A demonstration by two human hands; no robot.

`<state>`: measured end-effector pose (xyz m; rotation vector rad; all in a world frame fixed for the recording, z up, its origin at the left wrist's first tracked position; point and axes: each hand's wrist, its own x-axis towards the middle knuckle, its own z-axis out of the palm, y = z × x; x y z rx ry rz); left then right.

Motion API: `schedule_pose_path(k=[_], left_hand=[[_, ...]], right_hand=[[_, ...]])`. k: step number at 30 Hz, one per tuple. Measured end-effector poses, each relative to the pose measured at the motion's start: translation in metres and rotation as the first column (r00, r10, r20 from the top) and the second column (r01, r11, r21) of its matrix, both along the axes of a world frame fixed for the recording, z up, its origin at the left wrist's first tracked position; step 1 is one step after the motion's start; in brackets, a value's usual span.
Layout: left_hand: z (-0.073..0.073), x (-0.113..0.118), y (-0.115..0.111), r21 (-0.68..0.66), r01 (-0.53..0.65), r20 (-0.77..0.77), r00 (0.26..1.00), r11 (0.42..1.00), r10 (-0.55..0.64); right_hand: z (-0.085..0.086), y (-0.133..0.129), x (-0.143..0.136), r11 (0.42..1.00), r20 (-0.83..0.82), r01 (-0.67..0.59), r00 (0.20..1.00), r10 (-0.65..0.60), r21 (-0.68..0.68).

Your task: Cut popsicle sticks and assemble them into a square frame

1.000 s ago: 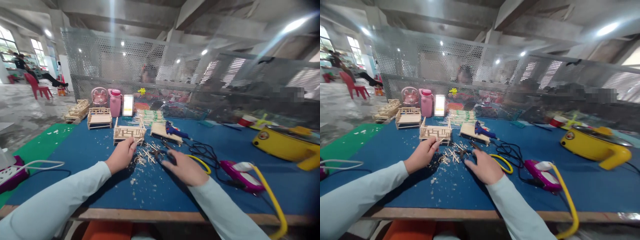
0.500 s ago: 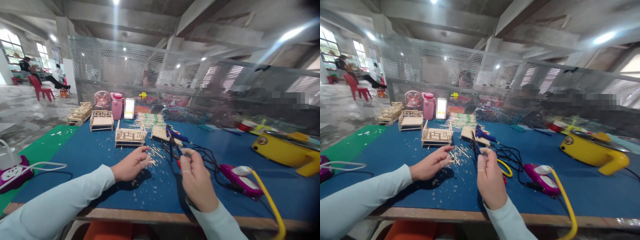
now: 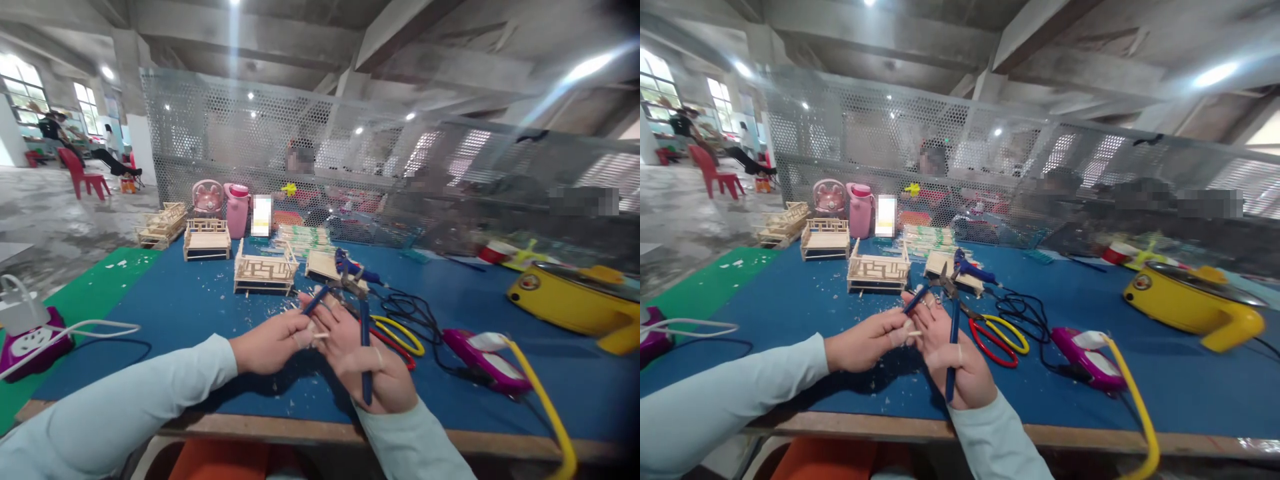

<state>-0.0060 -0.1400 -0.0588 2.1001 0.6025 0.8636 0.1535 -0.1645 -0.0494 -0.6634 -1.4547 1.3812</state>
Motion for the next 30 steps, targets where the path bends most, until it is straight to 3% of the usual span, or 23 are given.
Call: schedule_pose_path(k=[4, 7, 9, 11, 14, 17, 30], left_hand=[[-0.003, 0.005, -0.005, -0.019, 0.003, 0.053, 0.999, 1.000, -0.002], [-0.006, 0.006, 0.001, -0.243, -0.086, 0.205, 0.969, 0.966, 0.137], [-0.008, 0.005, 0.010, -0.376, -0.147, 0.275, 0.925, 0.915, 0.262], [-0.009, 0.003, 0.017, -0.415, -0.191, 0.326, 0.881, 0.889, 0.342], [-0.009, 0.001, 0.021, -0.414, -0.188, 0.358, 0.866, 0.891, 0.349], [-0.007, 0.001, 0.018, -0.393, -0.169, 0.339, 0.887, 0.904, 0.313], [-0.006, 0.000, 0.014, -0.306, -0.158, 0.304, 0.918, 0.939, 0.254]], right_hand=[[0.005, 0.006, 0.001, 0.992, 0.084, 0.059, 0.994, -0.068, 0.107], [0.008, 0.014, 0.020, 0.962, 0.166, 0.169, 0.964, -0.207, 0.215], [0.010, 0.016, 0.033, 0.923, 0.336, 0.226, 0.882, -0.330, 0.312], [0.010, 0.016, 0.042, 0.891, 0.533, 0.206, 0.738, -0.413, 0.406], [0.007, 0.013, 0.042, 0.880, 0.706, 0.084, 0.563, -0.430, 0.468], [0.006, 0.011, 0.036, 0.871, 0.754, 0.035, 0.485, -0.444, 0.490], [0.017, 0.010, 0.030, 0.829, 0.756, -0.017, 0.422, -0.501, 0.559]])
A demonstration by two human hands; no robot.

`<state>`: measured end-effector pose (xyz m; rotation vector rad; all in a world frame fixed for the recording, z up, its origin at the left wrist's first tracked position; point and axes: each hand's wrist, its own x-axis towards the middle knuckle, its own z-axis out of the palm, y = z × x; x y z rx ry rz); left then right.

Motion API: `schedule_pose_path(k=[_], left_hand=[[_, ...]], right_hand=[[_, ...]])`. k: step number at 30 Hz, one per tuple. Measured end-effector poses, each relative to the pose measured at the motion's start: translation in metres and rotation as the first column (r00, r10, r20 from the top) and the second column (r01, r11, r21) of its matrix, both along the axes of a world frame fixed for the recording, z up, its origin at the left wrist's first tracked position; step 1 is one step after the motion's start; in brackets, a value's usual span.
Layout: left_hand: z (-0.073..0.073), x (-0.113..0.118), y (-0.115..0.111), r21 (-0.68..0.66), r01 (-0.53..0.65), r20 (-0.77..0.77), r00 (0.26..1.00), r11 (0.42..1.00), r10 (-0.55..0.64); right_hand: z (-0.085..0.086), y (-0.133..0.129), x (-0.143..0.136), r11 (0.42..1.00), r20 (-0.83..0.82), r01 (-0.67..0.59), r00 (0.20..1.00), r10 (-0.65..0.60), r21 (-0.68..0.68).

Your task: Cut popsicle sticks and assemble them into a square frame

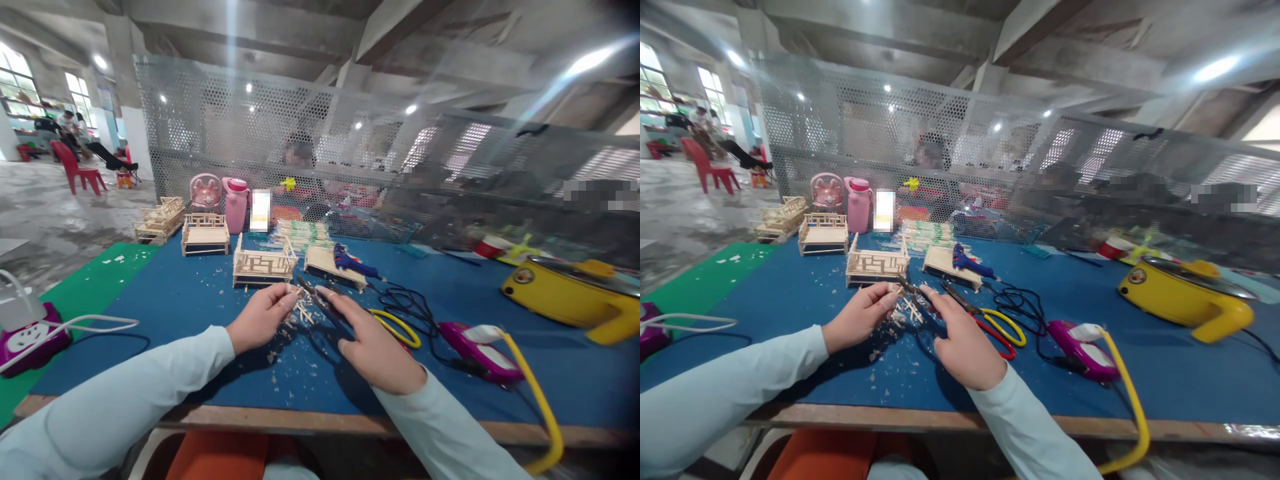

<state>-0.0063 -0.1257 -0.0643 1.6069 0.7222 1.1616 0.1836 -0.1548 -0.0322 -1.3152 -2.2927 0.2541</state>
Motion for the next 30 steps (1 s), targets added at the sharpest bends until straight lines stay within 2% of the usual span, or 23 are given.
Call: schedule_pose_path(k=[8, 12, 16, 19, 21, 22, 24, 26, 27, 28, 30], left_hand=[[0.001, 0.000, -0.001, 0.004, 0.005, 0.002, 1.000, 1.000, -0.005], [0.001, 0.000, -0.001, 0.022, -0.003, -0.011, 1.000, 1.000, 0.003], [-0.002, 0.001, -0.001, 0.018, -0.038, -0.013, 0.999, 0.999, 0.038], [-0.005, 0.005, -0.002, -0.096, -0.063, 0.001, 0.998, 0.993, 0.063], [-0.004, 0.008, -0.002, -0.188, -0.057, 0.013, 0.998, 0.980, 0.060], [-0.002, 0.008, -0.002, -0.209, -0.052, 0.020, 0.998, 0.976, 0.057], [0.001, 0.007, -0.002, -0.183, -0.051, 0.011, 0.998, 0.982, 0.054], [0.004, 0.004, -0.002, -0.102, -0.060, -0.027, 0.998, 0.993, 0.058], [0.005, 0.003, -0.001, -0.057, -0.063, -0.050, 0.997, 0.996, 0.060], [0.005, 0.001, -0.001, -0.019, -0.060, -0.068, 0.996, 0.998, 0.059], [0.005, -0.002, 0.001, 0.024, -0.047, -0.073, 0.996, 0.999, 0.049]], right_hand=[[0.005, -0.001, 0.000, 1.000, 0.024, 0.014, 1.000, -0.013, -0.017], [0.001, 0.001, -0.002, 1.000, 0.036, -0.009, 0.999, 0.009, 0.023], [-0.011, 0.005, -0.008, 0.984, 0.089, 0.032, 0.995, -0.048, 0.174], [-0.018, 0.010, -0.011, 0.922, 0.191, 0.121, 0.960, -0.203, 0.368], [-0.019, 0.012, -0.011, 0.890, 0.228, 0.169, 0.931, -0.285, 0.422], [-0.019, 0.013, -0.011, 0.893, 0.209, 0.186, 0.934, -0.290, 0.409], [-0.019, 0.013, -0.011, 0.940, 0.084, 0.182, 0.973, -0.214, 0.289], [-0.019, 0.011, -0.011, 0.995, -0.140, 0.085, 0.987, -0.077, 0.051], [-0.019, 0.008, -0.012, 0.996, -0.276, 0.000, 0.961, -0.026, -0.094], [-0.019, 0.006, -0.013, 0.967, -0.413, -0.099, 0.911, -0.007, -0.237], [-0.017, 0.000, -0.014, 0.839, -0.650, -0.313, 0.758, -0.062, -0.446]])
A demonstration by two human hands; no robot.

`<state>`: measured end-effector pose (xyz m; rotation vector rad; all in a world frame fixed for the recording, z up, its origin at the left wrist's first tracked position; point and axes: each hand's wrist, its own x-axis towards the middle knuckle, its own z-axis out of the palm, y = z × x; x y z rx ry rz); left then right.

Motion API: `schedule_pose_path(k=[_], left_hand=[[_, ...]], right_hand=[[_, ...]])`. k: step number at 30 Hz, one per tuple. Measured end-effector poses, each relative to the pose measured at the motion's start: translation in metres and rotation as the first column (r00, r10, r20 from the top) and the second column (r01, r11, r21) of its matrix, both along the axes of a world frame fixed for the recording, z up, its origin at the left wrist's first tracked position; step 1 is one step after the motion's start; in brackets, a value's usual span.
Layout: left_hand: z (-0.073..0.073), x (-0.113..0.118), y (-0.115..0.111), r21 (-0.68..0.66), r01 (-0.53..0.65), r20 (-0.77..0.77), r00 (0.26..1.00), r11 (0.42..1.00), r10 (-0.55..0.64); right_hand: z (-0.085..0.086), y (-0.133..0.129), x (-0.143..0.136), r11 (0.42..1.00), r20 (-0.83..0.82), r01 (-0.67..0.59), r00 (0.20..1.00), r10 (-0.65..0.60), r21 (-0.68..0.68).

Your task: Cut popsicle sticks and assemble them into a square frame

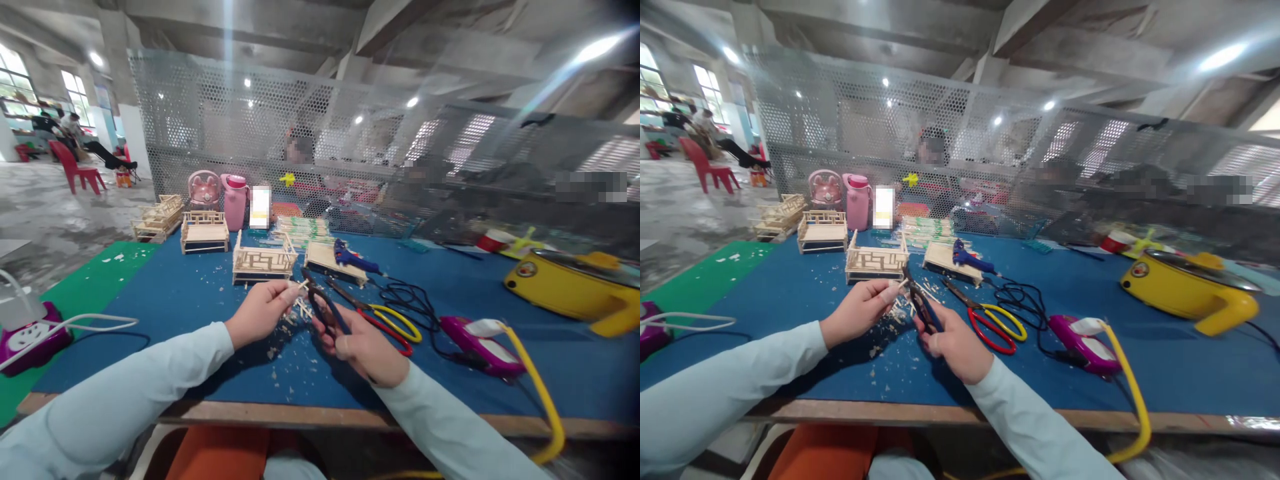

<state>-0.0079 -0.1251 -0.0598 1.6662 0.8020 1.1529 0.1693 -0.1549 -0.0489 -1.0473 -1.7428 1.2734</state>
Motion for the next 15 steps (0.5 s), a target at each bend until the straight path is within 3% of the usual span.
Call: schedule_pose_path(k=[2, 4, 5, 7, 8, 10, 12, 15], left_hand=[[-0.002, -0.002, 0.003, -0.003, -0.001, 0.024, 1.000, 1.000, 0.001], [-0.005, -0.004, 0.007, -0.037, -0.019, 0.046, 0.999, 0.999, 0.021], [-0.006, -0.005, 0.009, -0.059, -0.032, 0.054, 0.998, 0.998, 0.035], [-0.007, -0.006, 0.011, -0.104, -0.049, 0.065, 0.996, 0.993, 0.056], [-0.007, -0.006, 0.012, -0.123, -0.048, 0.075, 0.996, 0.991, 0.058], [-0.005, -0.006, 0.011, -0.151, -0.025, 0.101, 0.994, 0.988, 0.041], [-0.003, -0.005, 0.008, -0.158, 0.002, 0.117, 0.993, 0.987, 0.017], [-0.002, -0.004, 0.005, -0.130, -0.008, 0.108, 0.994, 0.991, 0.022]], right_hand=[[0.006, -0.005, 0.001, 0.974, -0.235, -0.120, 0.969, 0.073, -0.191], [0.013, -0.006, 0.004, 0.959, -0.320, -0.165, 0.943, 0.085, -0.230], [0.016, -0.004, 0.007, 0.968, -0.278, -0.135, 0.958, 0.073, -0.211], [0.017, 0.003, 0.015, 0.994, -0.027, -0.003, 1.000, 0.000, -0.107], [0.016, 0.008, 0.019, 0.997, 0.140, 0.071, 0.988, -0.069, -0.016], [0.007, 0.019, 0.026, 0.970, 0.423, 0.160, 0.878, -0.225, 0.185], [-0.004, 0.026, 0.031, 0.933, 0.542, 0.168, 0.775, -0.324, 0.317], [-0.016, 0.027, 0.032, 0.917, 0.606, 0.063, 0.732, -0.311, 0.395]])
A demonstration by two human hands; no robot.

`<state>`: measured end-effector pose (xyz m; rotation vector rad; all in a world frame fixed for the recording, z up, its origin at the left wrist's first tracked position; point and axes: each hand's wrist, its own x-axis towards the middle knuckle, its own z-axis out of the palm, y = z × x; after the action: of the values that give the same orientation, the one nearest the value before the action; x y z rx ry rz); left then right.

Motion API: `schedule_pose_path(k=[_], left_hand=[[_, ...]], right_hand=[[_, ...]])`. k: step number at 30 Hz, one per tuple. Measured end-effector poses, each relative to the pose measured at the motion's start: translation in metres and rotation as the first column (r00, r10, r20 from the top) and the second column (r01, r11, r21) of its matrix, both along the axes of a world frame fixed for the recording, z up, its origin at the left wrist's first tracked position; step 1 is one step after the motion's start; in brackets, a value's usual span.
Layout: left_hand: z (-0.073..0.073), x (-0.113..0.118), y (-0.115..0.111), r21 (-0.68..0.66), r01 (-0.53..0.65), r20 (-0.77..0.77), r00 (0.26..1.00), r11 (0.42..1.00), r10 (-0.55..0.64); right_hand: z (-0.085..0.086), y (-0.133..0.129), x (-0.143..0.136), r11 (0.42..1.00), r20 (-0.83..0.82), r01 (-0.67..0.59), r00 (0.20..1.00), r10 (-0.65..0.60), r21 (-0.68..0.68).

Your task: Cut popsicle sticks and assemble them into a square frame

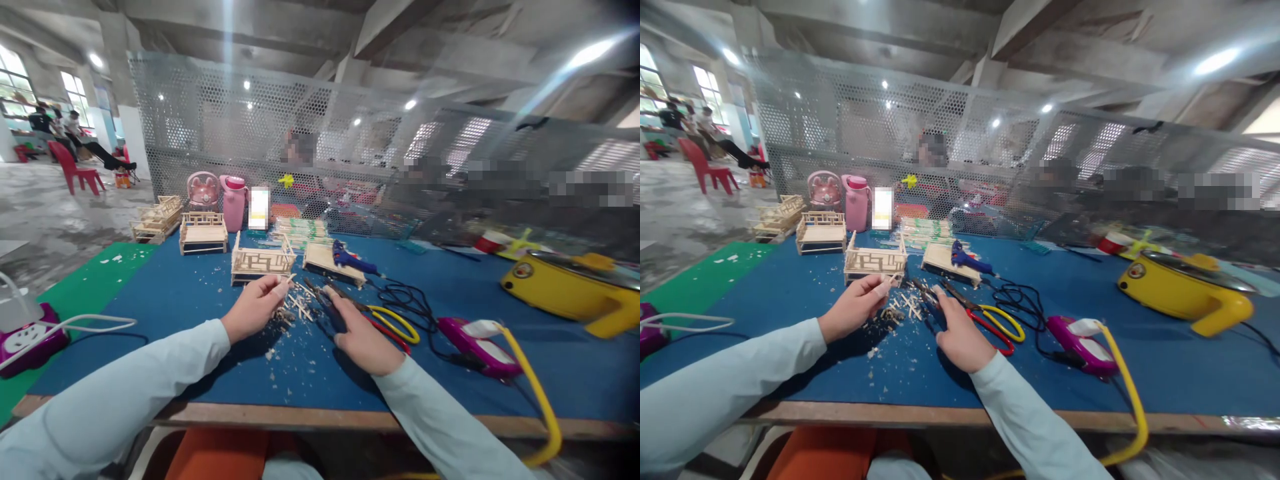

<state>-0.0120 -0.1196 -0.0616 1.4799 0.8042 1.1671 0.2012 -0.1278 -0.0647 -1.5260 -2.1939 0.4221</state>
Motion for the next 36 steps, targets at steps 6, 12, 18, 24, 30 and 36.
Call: schedule_pose_path(k=[6, 12, 18, 24, 30, 36], left_hand=[[-0.001, 0.000, 0.002, 0.012, -0.051, -0.019, 0.998, 0.999, 0.052], [-0.004, 0.000, 0.001, 0.006, 0.002, -0.004, 1.000, 1.000, -0.002], [-0.007, 0.002, 0.002, 0.002, 0.020, 0.009, 1.000, 1.000, -0.020], [-0.014, 0.003, 0.004, 0.035, -0.025, -0.006, 1.000, 0.999, 0.025], [-0.008, 0.003, 0.006, 0.065, -0.121, 0.033, 0.992, 0.991, 0.119], [-0.005, 0.002, 0.006, 0.135, -0.193, 0.045, 0.981, 0.972, 0.189]], right_hand=[[-0.004, -0.003, -0.013, 0.982, 0.225, 0.185, 0.956, -0.190, 0.045], [-0.008, 0.008, 0.016, 0.939, 0.264, 0.151, 0.935, -0.238, 0.310], [0.005, 0.021, 0.074, 0.936, 0.550, 0.304, 0.758, -0.351, 0.178], [0.015, 0.030, 0.085, 0.967, 0.498, 0.250, 0.833, -0.240, 0.047], [0.021, 0.016, 0.091, 0.947, 0.487, 0.240, 0.814, -0.317, 0.215], [0.024, 0.000, 0.078, 0.883, 0.122, 0.336, 0.912, -0.393, 0.328]])
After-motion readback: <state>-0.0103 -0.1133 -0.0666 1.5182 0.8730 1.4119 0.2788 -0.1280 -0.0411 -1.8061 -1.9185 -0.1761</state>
